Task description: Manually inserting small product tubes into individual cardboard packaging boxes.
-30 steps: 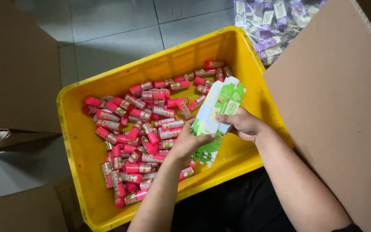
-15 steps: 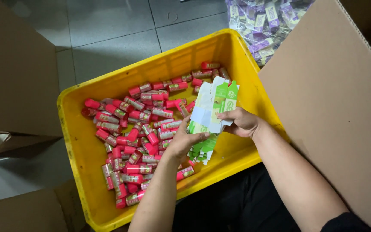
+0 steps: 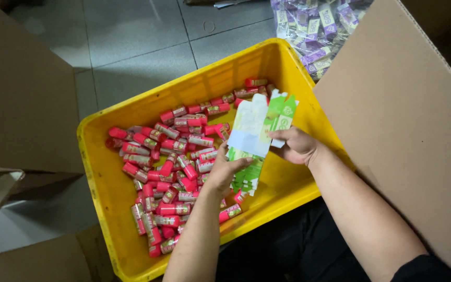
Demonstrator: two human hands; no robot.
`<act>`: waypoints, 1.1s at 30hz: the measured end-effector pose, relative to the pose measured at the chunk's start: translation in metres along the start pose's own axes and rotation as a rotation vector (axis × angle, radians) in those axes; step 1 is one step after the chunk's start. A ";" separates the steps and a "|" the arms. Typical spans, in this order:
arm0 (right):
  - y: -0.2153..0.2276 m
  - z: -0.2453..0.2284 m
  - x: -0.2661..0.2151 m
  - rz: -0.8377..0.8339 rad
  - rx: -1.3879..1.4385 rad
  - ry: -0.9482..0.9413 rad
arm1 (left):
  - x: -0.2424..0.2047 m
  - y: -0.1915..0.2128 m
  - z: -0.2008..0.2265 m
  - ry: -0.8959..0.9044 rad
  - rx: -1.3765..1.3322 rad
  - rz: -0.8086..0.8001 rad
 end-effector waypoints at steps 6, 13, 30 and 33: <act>0.050 -0.012 0.022 0.082 0.034 0.074 | 0.010 0.024 0.000 -0.054 0.019 0.059; 0.121 0.003 0.083 0.502 -0.469 0.095 | 0.002 0.027 0.012 -0.060 -0.013 0.142; -0.008 0.011 0.010 -0.077 -0.199 0.296 | 0.011 0.001 -0.027 -0.047 -0.067 -0.102; -0.007 0.005 0.013 -0.047 -0.209 0.346 | 0.012 0.000 -0.033 -0.066 -0.066 -0.096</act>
Point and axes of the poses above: each hand's wrist, its own x-axis towards the middle knuckle, its own y-axis out of the back of the hand, z = x × y, the point moved 7 cm from there along x, towards the middle knuckle, and after that the axes turned 15 degrees about -y, right-handed, at the moved point
